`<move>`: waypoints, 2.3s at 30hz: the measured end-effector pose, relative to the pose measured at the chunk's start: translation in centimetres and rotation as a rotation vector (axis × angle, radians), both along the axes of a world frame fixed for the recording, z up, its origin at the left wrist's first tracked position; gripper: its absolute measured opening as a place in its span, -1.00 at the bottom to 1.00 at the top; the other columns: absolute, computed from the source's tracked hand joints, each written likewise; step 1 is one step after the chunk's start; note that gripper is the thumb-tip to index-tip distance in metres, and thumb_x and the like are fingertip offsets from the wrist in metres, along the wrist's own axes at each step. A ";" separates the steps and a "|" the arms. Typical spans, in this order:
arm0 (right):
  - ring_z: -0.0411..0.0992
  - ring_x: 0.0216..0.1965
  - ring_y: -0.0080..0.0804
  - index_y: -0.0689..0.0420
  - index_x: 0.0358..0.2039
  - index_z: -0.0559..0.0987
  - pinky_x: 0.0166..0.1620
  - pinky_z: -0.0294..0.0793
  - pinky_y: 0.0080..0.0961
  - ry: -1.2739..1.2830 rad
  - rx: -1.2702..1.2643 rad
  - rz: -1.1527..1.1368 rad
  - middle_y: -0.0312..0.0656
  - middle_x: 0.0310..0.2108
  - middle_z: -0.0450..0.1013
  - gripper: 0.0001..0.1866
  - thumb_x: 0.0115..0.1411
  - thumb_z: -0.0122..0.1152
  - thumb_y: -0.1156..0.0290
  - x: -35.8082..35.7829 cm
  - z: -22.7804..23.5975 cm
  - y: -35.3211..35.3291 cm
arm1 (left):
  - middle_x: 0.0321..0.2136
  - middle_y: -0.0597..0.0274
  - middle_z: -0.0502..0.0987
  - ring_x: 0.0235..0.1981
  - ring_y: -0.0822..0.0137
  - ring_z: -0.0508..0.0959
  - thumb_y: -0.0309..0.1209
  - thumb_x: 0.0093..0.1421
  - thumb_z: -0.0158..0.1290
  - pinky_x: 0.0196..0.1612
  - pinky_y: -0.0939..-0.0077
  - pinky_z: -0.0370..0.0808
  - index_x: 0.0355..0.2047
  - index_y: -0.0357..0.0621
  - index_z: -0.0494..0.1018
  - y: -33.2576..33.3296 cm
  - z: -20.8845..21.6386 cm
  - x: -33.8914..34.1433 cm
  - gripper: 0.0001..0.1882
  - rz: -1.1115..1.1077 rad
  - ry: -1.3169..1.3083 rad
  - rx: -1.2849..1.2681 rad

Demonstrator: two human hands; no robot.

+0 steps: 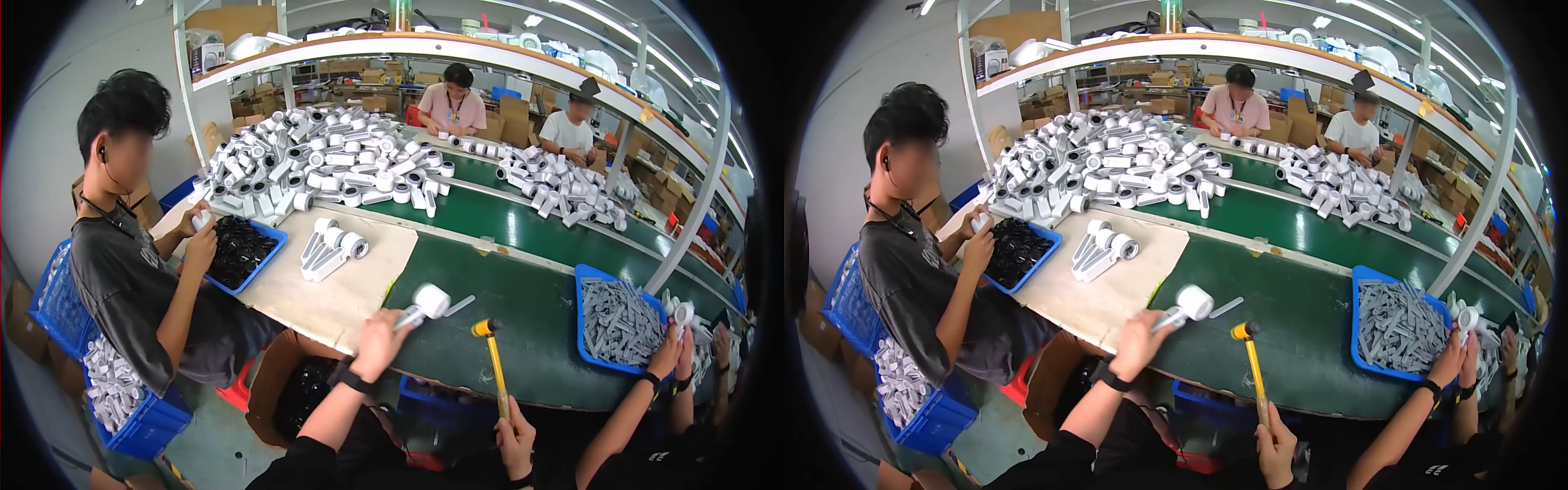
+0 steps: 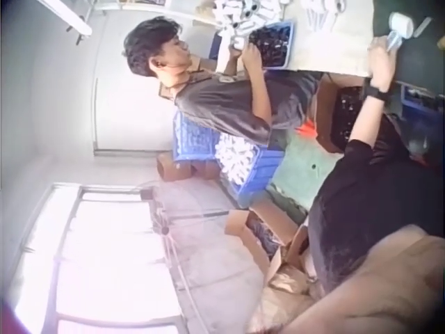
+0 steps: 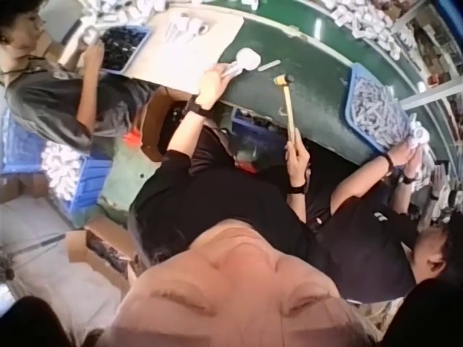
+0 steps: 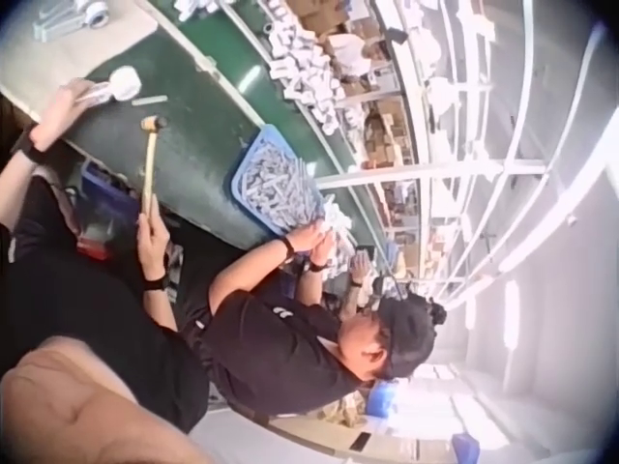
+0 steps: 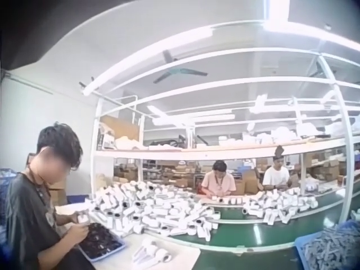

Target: The person picks up a white fan component, places a grey plastic strip onto it, and strikes the strip with a yellow hammer. They then set the assembled component aside and repeat the process with another fan.

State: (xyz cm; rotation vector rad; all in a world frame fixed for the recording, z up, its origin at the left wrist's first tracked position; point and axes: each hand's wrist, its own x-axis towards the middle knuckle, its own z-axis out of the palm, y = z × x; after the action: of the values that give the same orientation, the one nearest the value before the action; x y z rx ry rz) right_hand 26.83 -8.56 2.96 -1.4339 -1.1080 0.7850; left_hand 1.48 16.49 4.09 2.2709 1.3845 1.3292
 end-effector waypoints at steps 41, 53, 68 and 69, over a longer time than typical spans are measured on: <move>0.28 -0.65 -0.73 0.09 0.31 0.37 -0.58 0.28 -0.73 0.214 -0.018 -0.026 -0.36 -0.50 0.43 -0.46 0.31 0.11 0.51 3.9 -0.2 8.4 | -0.11 -0.03 0.53 -0.10 -0.08 0.50 -0.13 0.18 0.30 -0.01 0.07 0.44 -0.24 -0.25 0.58 -17.7 15.0 6.3 -0.60 -2.755 -0.277 -0.692; 0.29 -0.67 -0.67 0.24 0.34 0.27 -0.61 0.28 -0.71 0.353 0.189 -0.369 -0.24 -0.50 0.45 -0.45 0.33 0.00 0.58 5.2 -1.9 -3.4 | 0.10 -0.14 0.38 0.15 -0.11 0.33 0.15 0.11 0.21 0.14 0.07 0.34 0.14 -0.42 0.36 -2.3 0.7 29.1 -0.13 -0.338 0.147 -0.256; 0.30 -0.66 -0.71 0.24 0.34 0.28 -0.61 0.28 -0.75 0.230 0.040 -0.313 -0.31 -0.52 0.44 -0.43 0.32 0.04 0.52 5.5 -0.6 -5.1 | -0.31 0.03 0.59 -0.21 -0.03 0.61 -0.35 -0.02 0.31 -0.15 0.09 0.53 -0.26 -0.15 0.53 -1.4 0.6 19.6 -0.69 -0.376 0.186 -0.196; 0.29 -0.65 -0.73 0.23 0.33 0.29 -0.59 0.29 -0.76 0.171 -0.019 -0.245 -0.32 -0.51 0.44 -0.44 0.31 0.05 0.53 5.2 -0.8 -4.2 | -0.33 0.07 0.59 -0.22 -0.01 0.61 -0.35 -0.03 0.31 -0.16 0.10 0.51 -0.28 -0.14 0.55 -1.2 0.0 17.2 -0.70 -0.395 0.194 -0.177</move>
State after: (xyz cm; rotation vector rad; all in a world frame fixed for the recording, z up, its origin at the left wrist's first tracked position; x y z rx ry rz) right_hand 32.03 -12.77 2.14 -1.4563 -0.7797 0.7284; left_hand 18.72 15.30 4.06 2.4331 0.9804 0.8505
